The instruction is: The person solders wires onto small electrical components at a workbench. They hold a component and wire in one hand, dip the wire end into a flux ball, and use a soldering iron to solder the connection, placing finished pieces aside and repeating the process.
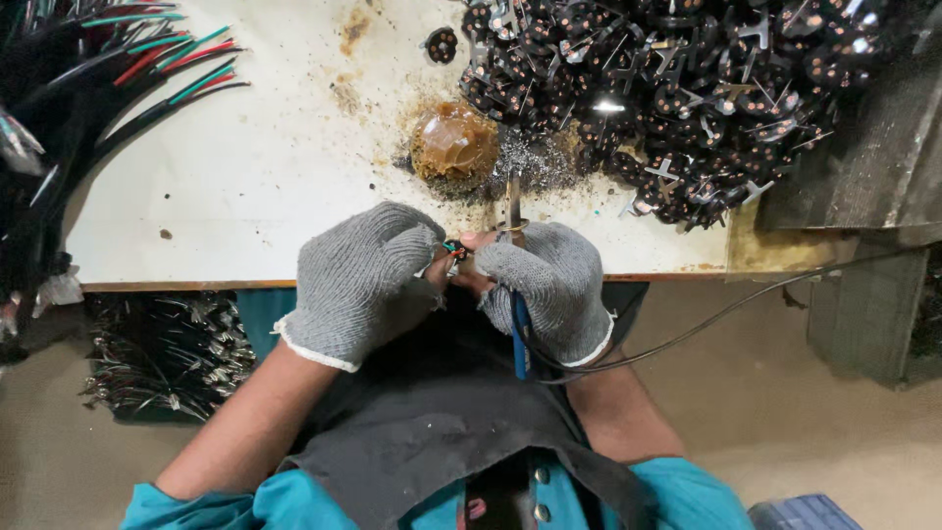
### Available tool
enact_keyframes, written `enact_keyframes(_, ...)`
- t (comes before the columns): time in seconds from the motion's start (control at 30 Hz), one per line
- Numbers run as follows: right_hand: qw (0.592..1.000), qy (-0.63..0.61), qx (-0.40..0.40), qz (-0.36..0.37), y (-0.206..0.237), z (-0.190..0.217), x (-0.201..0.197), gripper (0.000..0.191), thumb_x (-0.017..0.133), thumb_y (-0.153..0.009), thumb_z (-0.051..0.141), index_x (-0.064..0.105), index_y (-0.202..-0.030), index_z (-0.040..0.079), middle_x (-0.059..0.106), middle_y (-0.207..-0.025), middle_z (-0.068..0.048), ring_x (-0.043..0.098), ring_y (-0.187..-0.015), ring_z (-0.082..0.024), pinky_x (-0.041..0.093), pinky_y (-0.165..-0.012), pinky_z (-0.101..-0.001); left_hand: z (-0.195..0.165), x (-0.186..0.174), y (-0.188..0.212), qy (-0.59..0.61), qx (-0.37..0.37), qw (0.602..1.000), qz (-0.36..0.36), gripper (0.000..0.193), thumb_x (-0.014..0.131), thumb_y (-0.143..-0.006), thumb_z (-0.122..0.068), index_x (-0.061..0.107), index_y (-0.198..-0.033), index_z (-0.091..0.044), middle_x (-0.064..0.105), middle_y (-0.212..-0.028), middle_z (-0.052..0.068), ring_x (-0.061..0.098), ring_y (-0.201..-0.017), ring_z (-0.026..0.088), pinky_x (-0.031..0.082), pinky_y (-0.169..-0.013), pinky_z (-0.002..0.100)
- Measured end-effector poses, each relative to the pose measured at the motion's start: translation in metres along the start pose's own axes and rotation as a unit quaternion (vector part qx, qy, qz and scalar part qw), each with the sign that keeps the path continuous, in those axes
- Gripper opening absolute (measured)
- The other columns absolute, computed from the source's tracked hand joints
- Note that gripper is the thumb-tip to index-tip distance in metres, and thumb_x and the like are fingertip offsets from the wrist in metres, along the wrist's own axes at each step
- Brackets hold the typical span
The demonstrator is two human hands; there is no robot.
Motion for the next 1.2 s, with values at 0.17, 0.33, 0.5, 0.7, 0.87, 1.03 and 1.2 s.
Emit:
enact_keyframes(0.17,1.000,0.016,-0.010,-0.002,0.003,0.002,-0.001,0.027,0.086,-0.087,0.018,0.074,-0.110,0.011,0.075,-0.097,-0.008,0.074,-0.086,-0.029,0.058,-0.075,-0.0381,-0.003,-0.002,0.001,-0.010,0.006,1.000,-0.015,0.013,0.079,-0.081,-0.023,0.069,-0.082,-0.015,0.071,-0.089,0.005,0.069,-0.077,0.028,0.053,-0.062,0.042)
enact_keyframes(0.33,0.998,-0.012,-0.064,-0.002,0.022,-0.004,-0.015,0.054,0.078,-0.077,0.047,0.071,-0.112,0.007,0.065,-0.078,-0.007,0.064,-0.070,-0.030,0.047,-0.062,-0.0430,-0.001,-0.006,0.001,0.018,0.020,1.000,0.000,0.014,0.077,-0.082,-0.022,0.066,-0.085,-0.015,0.070,-0.095,0.007,0.069,-0.081,0.029,0.053,-0.064,0.042)
enact_keyframes(0.5,0.992,-0.059,-0.108,0.002,0.047,-0.014,-0.005,0.035,0.081,-0.089,0.040,0.072,-0.105,0.010,0.062,-0.076,-0.004,0.066,-0.071,-0.027,0.049,-0.064,-0.0404,0.004,-0.005,0.000,0.024,0.012,1.000,0.008,0.018,0.077,-0.077,-0.023,0.066,-0.088,-0.014,0.069,-0.096,0.008,0.068,-0.081,0.030,0.054,-0.064,0.042)
enact_keyframes(0.7,0.996,-0.041,-0.079,-0.004,0.049,-0.020,-0.001,0.013,0.071,-0.088,0.019,0.071,-0.097,0.011,0.063,-0.081,-0.006,0.064,-0.072,-0.029,0.049,-0.068,-0.0434,0.006,-0.003,-0.002,0.040,0.013,0.999,0.001,0.016,0.078,-0.082,-0.021,0.068,-0.093,-0.014,0.068,-0.094,0.007,0.068,-0.080,0.029,0.053,-0.064,0.041)
enact_keyframes(0.87,0.996,-0.034,-0.014,0.084,0.048,-0.016,0.000,0.018,0.070,-0.090,0.022,0.074,-0.104,0.011,0.064,-0.084,-0.005,0.064,-0.077,-0.029,0.047,-0.072,-0.0457,0.008,-0.005,-0.003,0.050,0.019,0.998,0.019,0.024,0.080,-0.076,-0.023,0.070,-0.096,-0.015,0.068,-0.097,0.006,0.068,-0.080,0.028,0.054,-0.063,0.040)
enact_keyframes(1.03,0.985,0.063,-0.122,0.100,0.050,-0.025,0.008,0.026,0.075,-0.076,0.024,0.078,-0.101,0.017,0.061,-0.073,-0.003,0.061,-0.066,-0.026,0.043,-0.059,-0.0431,0.010,-0.004,-0.003,0.045,0.006,0.998,0.034,0.026,0.080,-0.072,-0.024,0.070,-0.094,-0.014,0.068,-0.096,0.006,0.069,-0.078,0.028,0.053,-0.059,0.041)
enact_keyframes(1.2,0.980,0.083,-0.117,0.135,0.057,-0.032,0.012,0.031,0.075,-0.067,0.031,0.078,-0.095,0.020,0.055,-0.063,-0.004,0.056,-0.057,-0.027,0.040,-0.052,-0.0440,0.009,-0.002,-0.002,0.035,0.020,0.999,0.017,0.022,0.079,-0.077,-0.023,0.070,-0.094,-0.013,0.068,-0.096,0.007,0.068,-0.079,0.029,0.053,-0.061,0.040)
Point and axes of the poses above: each hand's wrist, its own y-axis away from the middle knuckle, its own x-axis out of the palm, z = x × y, the point moved 4 cm from there along -y, towards the middle knuckle
